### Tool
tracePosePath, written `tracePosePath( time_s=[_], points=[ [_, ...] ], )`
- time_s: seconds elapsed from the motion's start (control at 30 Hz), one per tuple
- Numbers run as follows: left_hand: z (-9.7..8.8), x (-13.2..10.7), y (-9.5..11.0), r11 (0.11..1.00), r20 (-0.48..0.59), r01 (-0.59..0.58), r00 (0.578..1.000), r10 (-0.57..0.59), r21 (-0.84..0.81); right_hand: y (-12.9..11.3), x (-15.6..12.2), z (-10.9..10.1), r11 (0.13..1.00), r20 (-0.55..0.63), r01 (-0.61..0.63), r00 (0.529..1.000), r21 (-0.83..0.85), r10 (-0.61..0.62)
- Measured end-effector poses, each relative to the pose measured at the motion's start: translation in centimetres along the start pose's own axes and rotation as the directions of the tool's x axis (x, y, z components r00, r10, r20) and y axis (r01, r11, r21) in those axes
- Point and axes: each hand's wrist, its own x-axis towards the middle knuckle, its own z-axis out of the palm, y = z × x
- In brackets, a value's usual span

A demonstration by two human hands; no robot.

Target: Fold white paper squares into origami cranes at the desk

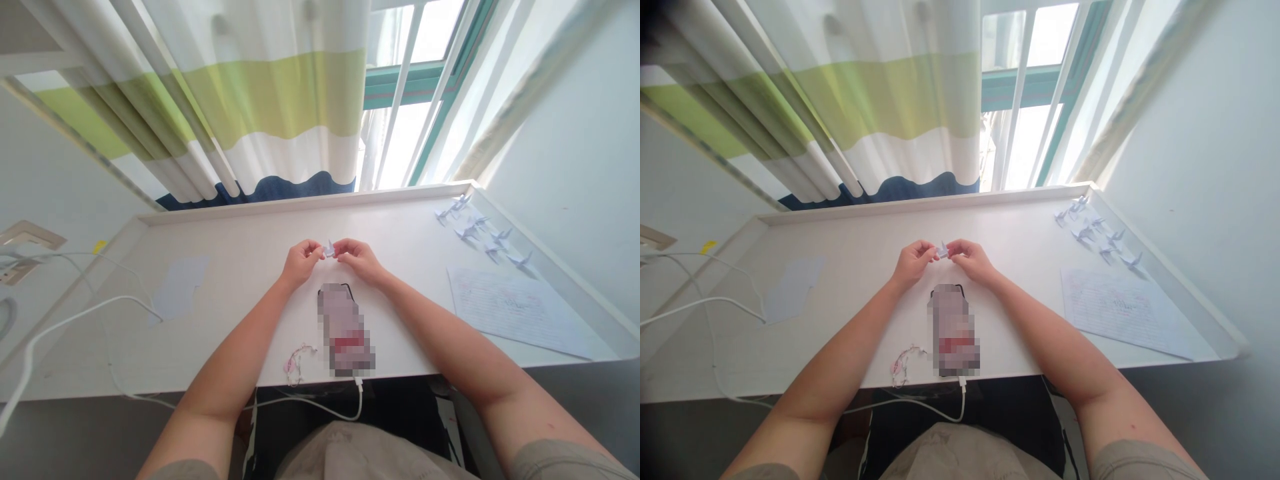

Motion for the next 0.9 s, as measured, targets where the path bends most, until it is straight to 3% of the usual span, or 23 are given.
tracePosePath(
  time_s=[0.1, 0.17, 0.23, 0.3, 0.37, 0.43, 0.57, 0.73, 0.9],
  points=[
    [0.0, 0.2, 0.5, 0.999, 0.021, 0.001, 1.0, -0.002, 0.032, -0.5, 0.1, -0.3, 0.999, -0.039, 0.001, 0.999, -0.046, -0.003],
    [0.1, 0.6, 1.0, 0.999, 0.033, 0.002, 0.999, -0.004, 0.05, -1.8, 0.3, -1.1, 0.993, -0.127, 0.033, 0.991, -0.115, -0.048],
    [0.4, 1.4, 1.7, 0.997, 0.05, -0.013, 0.999, 0.01, 0.076, -3.8, 0.6, -2.5, 0.984, -0.256, 0.058, 0.962, -0.167, -0.1],
    [1.1, 2.6, 2.5, 0.993, 0.077, -0.058, 0.996, 0.05, 0.107, -6.2, 0.8, -4.5, 0.964, -0.299, 0.059, 0.944, -0.26, -0.138],
    [2.4, 4.0, 3.5, 0.986, 0.1, -0.108, 0.99, 0.096, 0.125, -8.3, 0.6, -6.5, 0.95, -0.289, -0.044, 0.956, -0.309, -0.05],
    [4.5, 5.5, 4.4, 0.98, 0.126, -0.159, 0.981, 0.144, 0.121, -9.5, 0.0, -8.4, 0.935, -0.291, -0.202, 0.95, -0.29, 0.116],
    [11.1, 8.0, 5.8, 0.976, 0.22, -0.215, 0.954, 0.205, 0.024, -9.2, -2.1, -11.5, 0.893, -0.372, -0.434, 0.853, -0.119, 0.366],
    [19.6, 10.1, 5.9, 0.972, 0.344, -0.223, 0.921, 0.184, 0.077, -7.1, -4.5, -16.0, 0.907, -0.545, -0.419, 0.75, 0.048, 0.375],
    [26.1, 10.7, 5.3, 0.945, 0.412, -0.295, 0.886, 0.215, 0.141, -6.1, -6.3, -20.6, 0.89, -0.614, -0.442, 0.673, 0.112, 0.412]
  ],
)
